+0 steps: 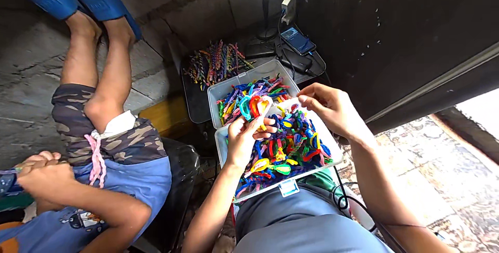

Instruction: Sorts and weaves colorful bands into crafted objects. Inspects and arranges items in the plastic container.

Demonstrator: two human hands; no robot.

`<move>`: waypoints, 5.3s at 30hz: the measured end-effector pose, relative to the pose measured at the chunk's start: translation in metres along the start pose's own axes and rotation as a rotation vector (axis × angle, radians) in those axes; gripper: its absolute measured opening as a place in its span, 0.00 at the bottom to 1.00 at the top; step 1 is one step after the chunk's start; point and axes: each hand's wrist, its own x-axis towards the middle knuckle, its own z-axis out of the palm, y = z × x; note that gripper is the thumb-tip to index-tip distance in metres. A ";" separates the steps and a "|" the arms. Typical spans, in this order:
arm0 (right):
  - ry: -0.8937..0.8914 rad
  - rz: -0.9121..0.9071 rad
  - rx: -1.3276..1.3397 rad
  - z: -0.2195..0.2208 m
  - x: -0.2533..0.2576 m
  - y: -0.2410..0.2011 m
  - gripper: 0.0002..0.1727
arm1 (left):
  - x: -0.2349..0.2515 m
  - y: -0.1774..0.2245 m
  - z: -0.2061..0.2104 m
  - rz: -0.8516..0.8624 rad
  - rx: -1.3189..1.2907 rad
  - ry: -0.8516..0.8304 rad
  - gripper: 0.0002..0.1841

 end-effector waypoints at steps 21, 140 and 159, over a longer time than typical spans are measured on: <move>-0.695 0.154 -0.555 0.044 0.009 0.017 0.12 | 0.005 -0.007 -0.009 0.120 0.417 -0.082 0.10; 0.294 -0.124 0.187 0.063 -0.010 -0.015 0.09 | 0.003 -0.014 -0.005 0.173 0.429 -0.271 0.14; 0.312 -0.203 0.291 0.063 -0.011 -0.018 0.06 | -0.001 -0.016 0.000 0.147 0.306 -0.397 0.14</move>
